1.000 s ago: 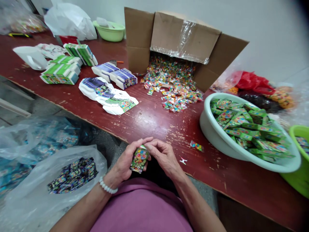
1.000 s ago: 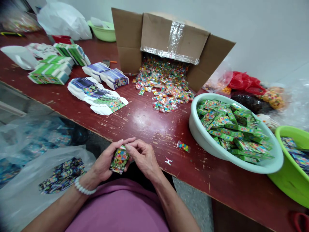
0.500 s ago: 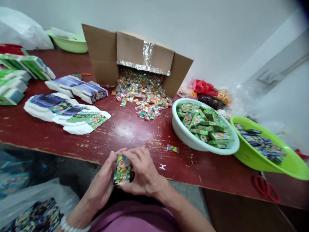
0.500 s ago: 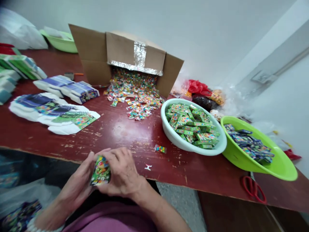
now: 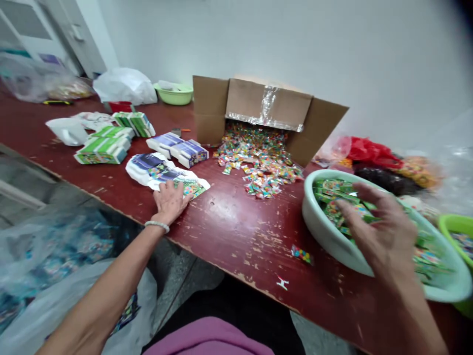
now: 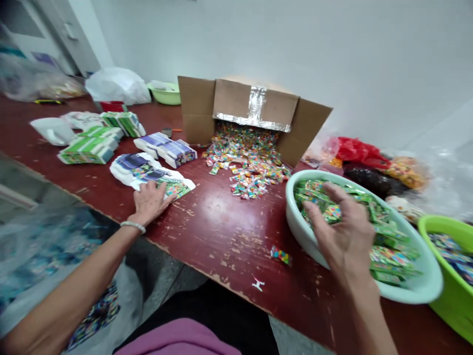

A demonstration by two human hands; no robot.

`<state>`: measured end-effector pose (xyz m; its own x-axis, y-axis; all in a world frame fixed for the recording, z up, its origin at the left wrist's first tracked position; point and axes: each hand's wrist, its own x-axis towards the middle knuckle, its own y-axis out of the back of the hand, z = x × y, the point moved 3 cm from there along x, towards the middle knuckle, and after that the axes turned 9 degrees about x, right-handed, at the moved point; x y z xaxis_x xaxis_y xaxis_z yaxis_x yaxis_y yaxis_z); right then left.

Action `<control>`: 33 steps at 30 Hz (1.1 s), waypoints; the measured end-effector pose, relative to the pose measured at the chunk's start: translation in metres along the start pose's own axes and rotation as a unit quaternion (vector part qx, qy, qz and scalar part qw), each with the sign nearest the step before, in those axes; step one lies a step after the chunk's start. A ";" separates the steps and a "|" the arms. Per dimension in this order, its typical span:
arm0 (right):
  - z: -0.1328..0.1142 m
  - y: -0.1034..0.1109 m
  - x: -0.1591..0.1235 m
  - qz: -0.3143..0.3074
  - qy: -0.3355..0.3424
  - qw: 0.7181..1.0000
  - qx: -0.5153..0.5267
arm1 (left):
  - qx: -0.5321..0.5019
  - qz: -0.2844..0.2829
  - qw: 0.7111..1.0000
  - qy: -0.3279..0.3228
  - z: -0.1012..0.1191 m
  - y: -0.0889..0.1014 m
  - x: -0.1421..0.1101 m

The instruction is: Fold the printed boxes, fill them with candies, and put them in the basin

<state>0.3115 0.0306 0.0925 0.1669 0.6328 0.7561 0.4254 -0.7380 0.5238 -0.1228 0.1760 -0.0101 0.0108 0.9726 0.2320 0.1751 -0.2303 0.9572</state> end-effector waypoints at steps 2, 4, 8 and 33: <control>-0.026 -0.019 -0.028 -0.064 -0.011 0.995 0.073 | 0.024 -0.004 1.000 -0.018 0.001 -0.003 -0.001; -0.052 -0.033 -0.051 -0.101 -0.009 0.987 0.123 | 0.028 -0.002 0.999 -0.028 0.001 -0.004 -0.001; -0.080 -0.049 -0.074 -0.142 -0.011 0.973 0.182 | 0.031 -0.006 0.998 -0.059 -0.001 -0.002 0.002; -0.113 -0.237 -0.075 -0.343 -0.195 0.909 0.134 | -0.023 -0.013 0.985 -0.170 0.032 -0.003 -0.048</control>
<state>0.0977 0.1313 -0.0437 0.0608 0.9960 0.0648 0.7411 -0.0885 0.6655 -0.0919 0.1312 -0.0295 0.3365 0.9307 0.1435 0.1351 -0.1985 0.9708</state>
